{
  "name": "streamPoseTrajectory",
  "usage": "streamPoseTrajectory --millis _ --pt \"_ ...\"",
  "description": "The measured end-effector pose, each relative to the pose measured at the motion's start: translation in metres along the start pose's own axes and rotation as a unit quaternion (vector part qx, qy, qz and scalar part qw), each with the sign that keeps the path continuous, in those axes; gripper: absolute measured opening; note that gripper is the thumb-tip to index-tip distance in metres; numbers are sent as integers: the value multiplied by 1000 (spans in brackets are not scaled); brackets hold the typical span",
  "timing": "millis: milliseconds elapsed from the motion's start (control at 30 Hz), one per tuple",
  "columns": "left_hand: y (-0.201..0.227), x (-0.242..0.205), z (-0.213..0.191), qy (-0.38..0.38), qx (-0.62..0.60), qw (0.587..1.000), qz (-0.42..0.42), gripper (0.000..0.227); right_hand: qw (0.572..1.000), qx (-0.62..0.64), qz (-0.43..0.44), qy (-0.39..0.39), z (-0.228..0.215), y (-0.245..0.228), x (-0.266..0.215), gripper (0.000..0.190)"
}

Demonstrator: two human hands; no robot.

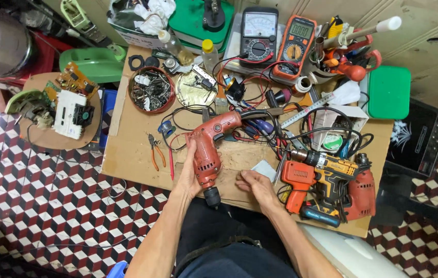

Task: Disassembling and troubleshooting a handheld electric power drill on a repair workbench.

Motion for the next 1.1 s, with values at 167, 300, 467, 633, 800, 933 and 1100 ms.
streamPoseTrajectory --millis 167,300,467,633,800,933,1100 --pt "3 17 -11 15 1 998 -55 71 987 159 10 27 25 3 17 48" --pt "6 20 -20 12 24 995 -98 73 975 222 6 30 53 14 21 50" --pt "17 27 -29 -21 53 989 -139 75 965 257 -35 36 89 21 20 50" --pt "38 19 -15 -26 128 980 -147 69 955 275 -88 62 112 29 12 48" --pt "49 17 -5 -62 272 954 -110 62 938 319 -105 82 133 29 13 48" --pt "61 7 28 -110 479 871 8 68 928 340 -125 84 137 21 12 54" --pt "61 -10 54 -236 779 515 269 81 879 429 -180 101 125 11 -13 63"
Point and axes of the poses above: each hand's wrist, its own x-axis towards the middle knuckle, its own z-axis out of the palm, y = z × x, the point moved 3 cm from there along x, towards the middle knuckle, and after that the axes turned 8 degrees about -y, right-handed, at the moved point
